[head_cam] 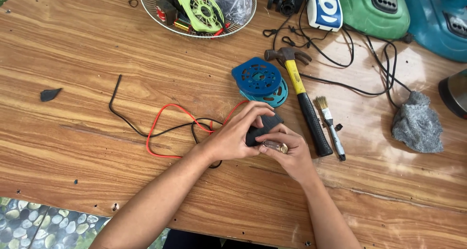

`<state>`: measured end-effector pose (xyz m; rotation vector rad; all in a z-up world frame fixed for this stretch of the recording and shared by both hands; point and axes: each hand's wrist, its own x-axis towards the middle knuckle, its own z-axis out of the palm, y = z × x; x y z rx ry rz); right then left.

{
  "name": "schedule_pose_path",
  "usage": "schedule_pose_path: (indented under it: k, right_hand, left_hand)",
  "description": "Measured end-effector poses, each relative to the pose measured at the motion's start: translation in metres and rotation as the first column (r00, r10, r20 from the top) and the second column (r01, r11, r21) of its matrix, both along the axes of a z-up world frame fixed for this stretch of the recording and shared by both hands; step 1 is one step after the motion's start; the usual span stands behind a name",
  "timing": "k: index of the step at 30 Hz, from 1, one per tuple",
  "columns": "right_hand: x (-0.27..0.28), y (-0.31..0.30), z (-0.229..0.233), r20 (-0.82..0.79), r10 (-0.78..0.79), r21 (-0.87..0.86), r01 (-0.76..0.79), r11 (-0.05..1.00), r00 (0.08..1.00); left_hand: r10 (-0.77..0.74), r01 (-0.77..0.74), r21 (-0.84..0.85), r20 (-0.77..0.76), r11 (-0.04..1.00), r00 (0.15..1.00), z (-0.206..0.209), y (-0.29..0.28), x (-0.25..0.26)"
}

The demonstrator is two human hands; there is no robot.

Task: The person handles a black digital multimeter, turning it over and manipulating its dial and casing. They then use a screwdriver to unscrew and remove a screw from the back of the multimeter's battery compartment.

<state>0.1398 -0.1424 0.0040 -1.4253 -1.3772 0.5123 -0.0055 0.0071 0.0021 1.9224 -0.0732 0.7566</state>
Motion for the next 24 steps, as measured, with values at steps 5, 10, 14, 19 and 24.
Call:
schedule_pose_path:
  k: [5, 10, 14, 19, 24]
  right_hand:
    - [-0.002, -0.003, -0.002, 0.025, -0.100, -0.087, 0.101, 0.991, 0.995]
    - [0.000, -0.003, -0.011, 0.020, -0.116, -0.049, 0.116, 0.992, 0.993]
    - [-0.002, -0.002, -0.013, -0.043, -0.114, -0.018, 0.113, 0.993, 0.993]
    - [-0.007, -0.004, -0.007, -0.061, -0.116, -0.068, 0.112, 0.991, 0.991]
    - [-0.003, -0.006, -0.015, -0.096, -0.143, -0.071, 0.137, 0.988, 0.985]
  left_hand:
    - [-0.011, 0.010, 0.026, 0.018, 1.000, 1.000, -0.002, -0.003, -0.001]
    - [0.007, -0.009, 0.053, 0.036, 0.999, 0.999, -0.008, -0.004, -0.002]
    - [-0.002, -0.001, 0.058, 0.045, 0.998, 0.999, -0.007, -0.001, 0.001]
    - [-0.008, 0.006, 0.050, 0.039, 0.999, 0.999, -0.010, 0.000, 0.001]
    - [-0.021, 0.018, 0.056, 0.043, 0.998, 0.999, -0.011, 0.000, 0.001]
